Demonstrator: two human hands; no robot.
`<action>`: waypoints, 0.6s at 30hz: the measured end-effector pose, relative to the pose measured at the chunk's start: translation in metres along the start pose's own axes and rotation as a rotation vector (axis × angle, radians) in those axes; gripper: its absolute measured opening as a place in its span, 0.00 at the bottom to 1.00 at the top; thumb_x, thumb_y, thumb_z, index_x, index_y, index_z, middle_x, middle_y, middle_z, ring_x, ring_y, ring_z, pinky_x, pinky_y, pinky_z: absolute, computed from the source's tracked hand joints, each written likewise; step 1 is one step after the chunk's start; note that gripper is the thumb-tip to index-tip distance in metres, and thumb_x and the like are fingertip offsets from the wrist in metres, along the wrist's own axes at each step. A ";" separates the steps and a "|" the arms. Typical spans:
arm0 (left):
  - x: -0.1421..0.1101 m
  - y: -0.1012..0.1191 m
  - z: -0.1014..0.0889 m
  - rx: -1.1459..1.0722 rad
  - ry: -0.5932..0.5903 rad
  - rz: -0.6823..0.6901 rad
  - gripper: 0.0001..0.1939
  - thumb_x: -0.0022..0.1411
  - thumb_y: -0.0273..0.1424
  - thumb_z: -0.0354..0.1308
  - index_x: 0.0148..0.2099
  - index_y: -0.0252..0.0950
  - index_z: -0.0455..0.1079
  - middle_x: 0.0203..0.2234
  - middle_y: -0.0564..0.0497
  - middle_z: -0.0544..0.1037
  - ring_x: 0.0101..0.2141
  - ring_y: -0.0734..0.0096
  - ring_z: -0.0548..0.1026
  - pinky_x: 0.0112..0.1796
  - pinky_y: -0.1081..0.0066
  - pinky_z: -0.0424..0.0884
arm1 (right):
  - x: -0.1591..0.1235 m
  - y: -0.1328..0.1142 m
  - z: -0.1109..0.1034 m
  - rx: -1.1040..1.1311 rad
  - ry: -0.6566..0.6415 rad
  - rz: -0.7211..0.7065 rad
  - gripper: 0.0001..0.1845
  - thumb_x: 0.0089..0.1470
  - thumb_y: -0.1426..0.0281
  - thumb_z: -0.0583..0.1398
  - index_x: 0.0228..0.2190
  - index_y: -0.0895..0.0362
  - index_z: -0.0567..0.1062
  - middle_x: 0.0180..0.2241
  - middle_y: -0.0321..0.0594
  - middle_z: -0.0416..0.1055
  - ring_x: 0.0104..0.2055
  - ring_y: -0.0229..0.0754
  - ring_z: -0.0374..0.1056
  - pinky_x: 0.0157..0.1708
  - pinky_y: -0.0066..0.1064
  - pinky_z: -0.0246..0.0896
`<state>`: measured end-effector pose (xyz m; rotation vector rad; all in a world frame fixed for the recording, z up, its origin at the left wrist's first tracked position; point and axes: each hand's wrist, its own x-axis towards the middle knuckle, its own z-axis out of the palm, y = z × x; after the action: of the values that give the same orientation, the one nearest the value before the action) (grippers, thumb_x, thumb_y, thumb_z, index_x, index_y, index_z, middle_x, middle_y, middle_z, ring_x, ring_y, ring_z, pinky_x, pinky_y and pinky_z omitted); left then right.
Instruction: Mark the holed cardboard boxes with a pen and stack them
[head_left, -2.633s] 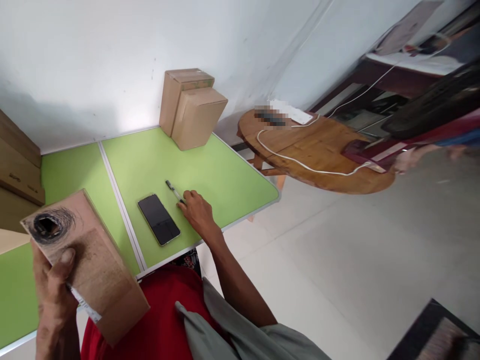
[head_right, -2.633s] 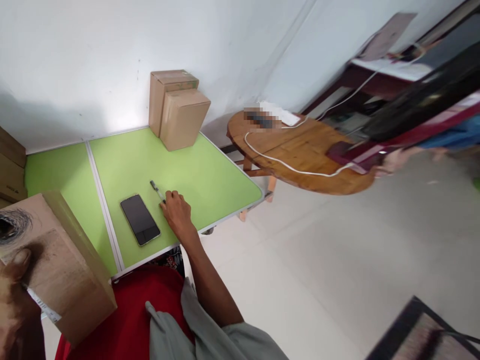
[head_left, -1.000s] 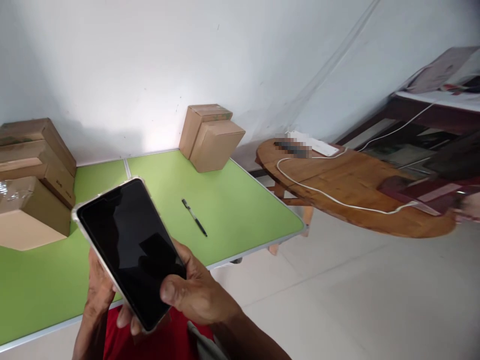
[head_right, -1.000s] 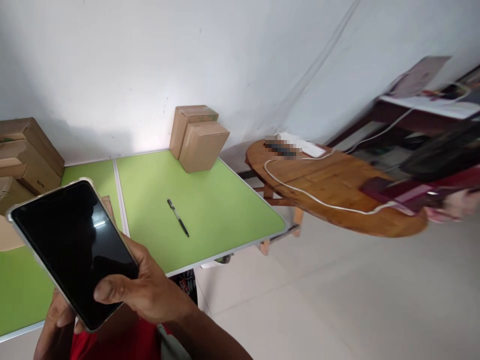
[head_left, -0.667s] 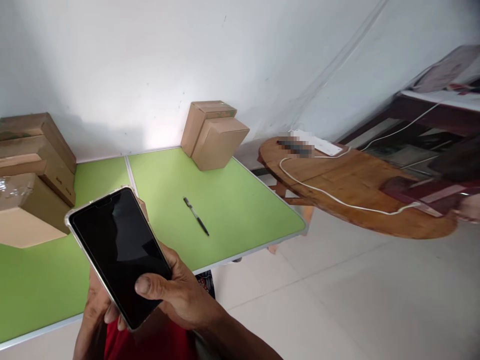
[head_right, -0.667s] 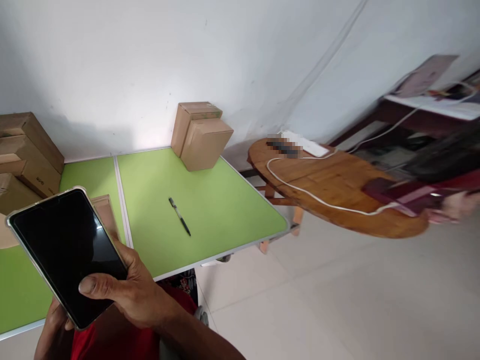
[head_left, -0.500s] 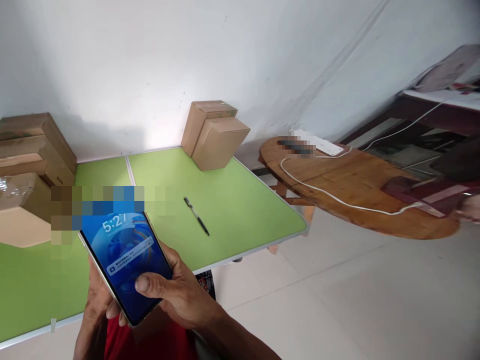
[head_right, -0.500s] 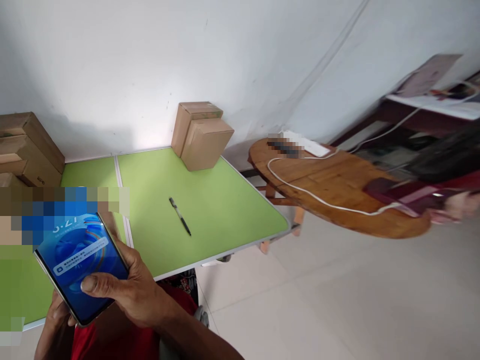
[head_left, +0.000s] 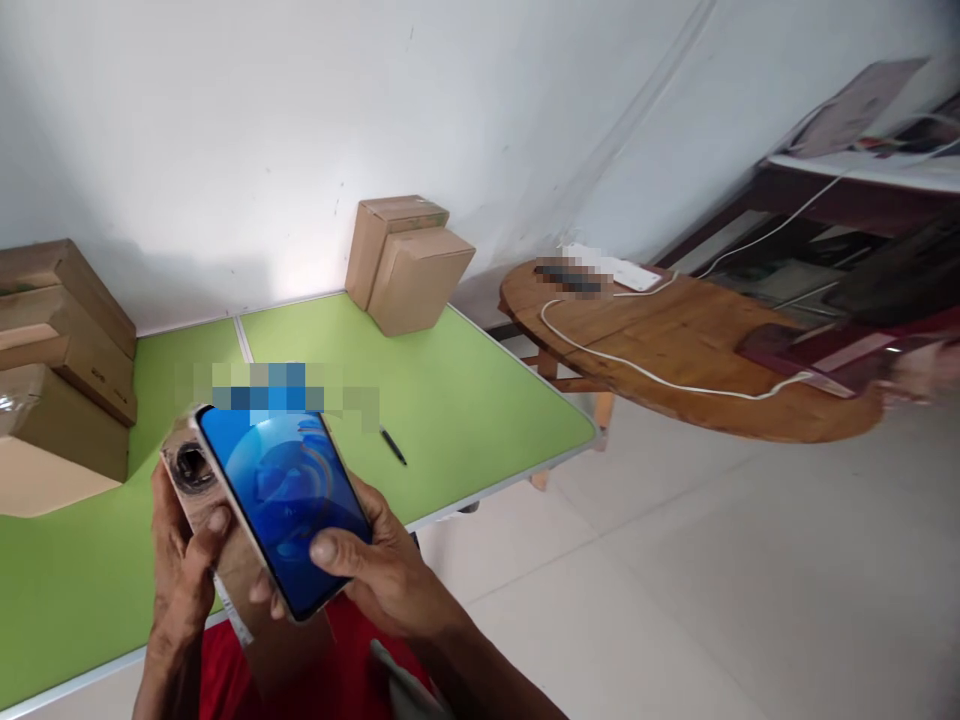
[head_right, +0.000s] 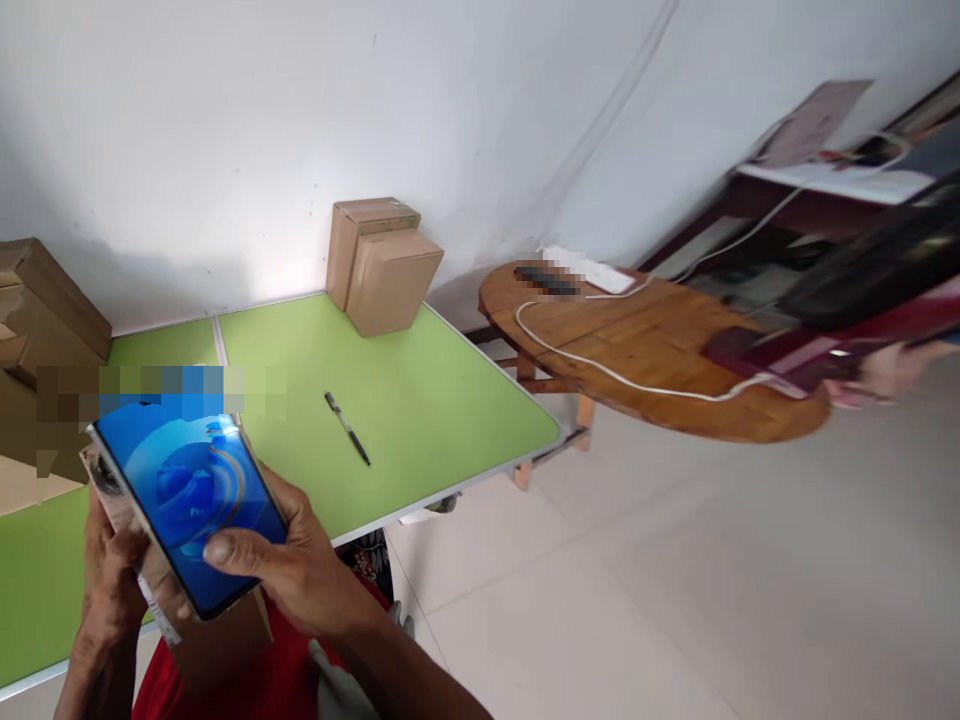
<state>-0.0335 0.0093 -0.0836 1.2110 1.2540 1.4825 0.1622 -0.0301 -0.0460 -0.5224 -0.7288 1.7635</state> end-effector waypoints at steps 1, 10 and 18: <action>0.002 -0.001 0.000 0.000 0.013 -0.008 0.46 0.54 0.56 0.75 0.70 0.43 0.73 0.59 0.43 0.81 0.60 0.45 0.78 0.55 0.58 0.79 | 0.000 -0.002 -0.005 -0.001 0.026 -0.015 0.34 0.52 0.50 0.81 0.52 0.53 0.80 0.44 0.45 0.86 0.48 0.55 0.86 0.45 0.46 0.86; 0.007 -0.001 0.002 0.080 -0.012 0.043 0.44 0.56 0.54 0.74 0.70 0.43 0.73 0.58 0.44 0.82 0.59 0.44 0.77 0.54 0.58 0.74 | -0.001 -0.013 -0.020 0.017 0.070 -0.081 0.32 0.57 0.48 0.78 0.54 0.50 0.79 0.36 0.39 0.85 0.38 0.53 0.87 0.39 0.46 0.86; 0.006 -0.004 -0.006 0.097 -0.003 0.050 0.44 0.57 0.55 0.72 0.70 0.43 0.72 0.61 0.44 0.81 0.61 0.43 0.76 0.59 0.55 0.71 | 0.025 0.008 -0.088 -0.302 0.500 -0.115 0.38 0.46 0.40 0.78 0.44 0.55 0.78 0.36 0.41 0.82 0.32 0.52 0.84 0.30 0.39 0.81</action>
<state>-0.0403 0.0145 -0.0872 1.3162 1.3155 1.4698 0.2077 0.0108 -0.1143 -1.0590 -0.6516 1.3407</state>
